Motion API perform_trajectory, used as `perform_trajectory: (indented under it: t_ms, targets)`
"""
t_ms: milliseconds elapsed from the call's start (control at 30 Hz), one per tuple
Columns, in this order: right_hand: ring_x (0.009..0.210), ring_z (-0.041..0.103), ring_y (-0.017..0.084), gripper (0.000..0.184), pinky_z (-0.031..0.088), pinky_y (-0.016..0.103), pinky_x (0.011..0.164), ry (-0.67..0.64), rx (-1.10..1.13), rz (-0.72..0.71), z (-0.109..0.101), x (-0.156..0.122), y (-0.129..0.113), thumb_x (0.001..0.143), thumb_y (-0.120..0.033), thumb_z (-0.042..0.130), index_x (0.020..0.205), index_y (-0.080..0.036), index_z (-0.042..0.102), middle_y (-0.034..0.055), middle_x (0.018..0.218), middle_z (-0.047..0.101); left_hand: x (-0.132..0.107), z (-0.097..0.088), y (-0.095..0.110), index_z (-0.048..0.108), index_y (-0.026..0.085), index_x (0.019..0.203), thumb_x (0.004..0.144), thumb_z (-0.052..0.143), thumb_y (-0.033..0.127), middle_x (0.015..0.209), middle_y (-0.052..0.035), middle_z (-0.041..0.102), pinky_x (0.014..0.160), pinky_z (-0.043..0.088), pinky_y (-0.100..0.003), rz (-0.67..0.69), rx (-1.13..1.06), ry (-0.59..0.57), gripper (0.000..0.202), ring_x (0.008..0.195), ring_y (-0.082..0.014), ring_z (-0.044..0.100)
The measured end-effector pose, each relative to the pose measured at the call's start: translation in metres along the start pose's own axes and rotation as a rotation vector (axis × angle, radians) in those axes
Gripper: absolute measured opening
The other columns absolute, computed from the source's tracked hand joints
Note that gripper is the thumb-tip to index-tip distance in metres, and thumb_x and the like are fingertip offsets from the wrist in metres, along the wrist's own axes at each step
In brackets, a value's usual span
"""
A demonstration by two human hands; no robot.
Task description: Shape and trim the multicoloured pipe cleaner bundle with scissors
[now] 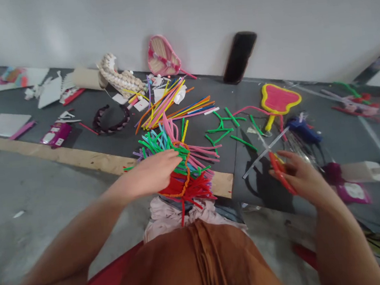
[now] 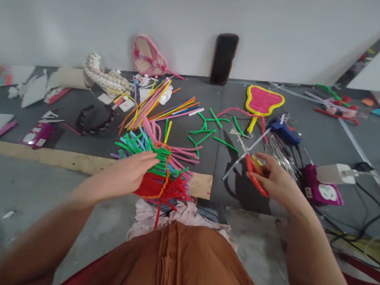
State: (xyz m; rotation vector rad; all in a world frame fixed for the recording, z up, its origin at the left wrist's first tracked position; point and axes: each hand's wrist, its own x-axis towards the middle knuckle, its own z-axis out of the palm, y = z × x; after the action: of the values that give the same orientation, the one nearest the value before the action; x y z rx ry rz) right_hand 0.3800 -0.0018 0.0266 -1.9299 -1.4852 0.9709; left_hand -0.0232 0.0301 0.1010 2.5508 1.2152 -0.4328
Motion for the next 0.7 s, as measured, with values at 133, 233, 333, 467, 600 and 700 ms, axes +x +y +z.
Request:
perform_trajectory:
  t_ms: [133, 233, 333, 467, 600, 700]
  targets:
    - [0.047, 0.043, 0.012, 0.077, 0.035, 0.024, 0.04, -0.017, 0.278, 0.054, 0.002, -0.014, -0.014, 0.061, -0.044, 0.082, 0.13, -0.025, 0.053, -0.0071, 0.064, 0.055, 0.037, 0.023, 0.033, 0.036, -0.007, 0.148, 0.098, 0.037, 0.031, 0.156, -0.0274, 0.037, 0.121, 0.026, -0.046, -0.347, 0.028, 0.144, 0.062, 0.147, -0.0324, 0.035]
    - [0.05, 0.041, 0.011, 0.064, 0.035, 0.024, 0.042, 0.051, 0.35, 0.038, 0.006, -0.026, -0.027, 0.063, -0.044, 0.081, 0.12, -0.025, 0.058, -0.0075, 0.064, 0.051, 0.046, 0.052, 0.038, 0.018, -0.004, 0.155, 0.092, 0.048, 0.054, 0.164, -0.0253, 0.016, 0.123, 0.012, -0.056, -0.464, 0.004, 0.138, 0.091, 0.153, -0.0374, 0.014]
    - [0.051, 0.043, 0.011, 0.052, 0.038, 0.024, 0.043, 0.066, 0.343, 0.036, 0.007, -0.032, -0.034, 0.066, -0.045, 0.079, 0.111, -0.024, 0.062, -0.0061, 0.065, 0.051, 0.044, 0.069, 0.031, 0.015, 0.008, 0.159, 0.085, 0.057, 0.059, 0.167, -0.0167, 0.007, 0.124, 0.004, -0.058, -0.422, -0.007, 0.133, 0.099, 0.155, -0.0361, 0.003]
    - [0.052, 0.047, 0.012, 0.055, 0.041, 0.024, 0.047, 0.032, 0.291, -0.104, 0.013, -0.022, -0.034, 0.073, -0.043, 0.073, 0.123, -0.024, 0.06, -0.0058, 0.066, 0.051, 0.043, 0.066, 0.025, 0.013, 0.015, 0.16, 0.083, 0.059, 0.06, 0.168, -0.0119, 0.003, 0.122, 0.001, -0.061, -0.41, -0.024, 0.069, 0.1, 0.154, -0.0375, -0.002]
    - [0.074, 0.066, 0.019, 0.065, 0.053, 0.03, 0.067, 0.038, -0.039, -0.286, 0.028, 0.003, -0.038, 0.078, -0.038, 0.065, 0.14, -0.023, 0.054, 0.0031, 0.09, 0.071, 0.037, 0.061, 0.028, 0.011, 0.013, 0.16, 0.085, 0.057, 0.058, 0.167, -0.0156, 0.0, 0.121, 0.0, -0.063, -0.397, -0.005, 0.073, 0.099, 0.154, -0.0368, -0.002]
    - [0.097, 0.071, 0.025, 0.059, 0.055, 0.035, 0.083, -0.09, -0.368, -0.438, 0.042, 0.014, -0.049, 0.081, -0.03, 0.059, 0.139, -0.023, 0.058, 0.0089, 0.115, 0.073, 0.02, 0.06, 0.019, 0.016, 0.014, 0.159, 0.083, 0.06, 0.057, 0.166, -0.0173, 0.007, 0.119, -0.002, -0.066, -0.297, 0.031, 0.063, 0.098, 0.155, -0.0363, 0.004]
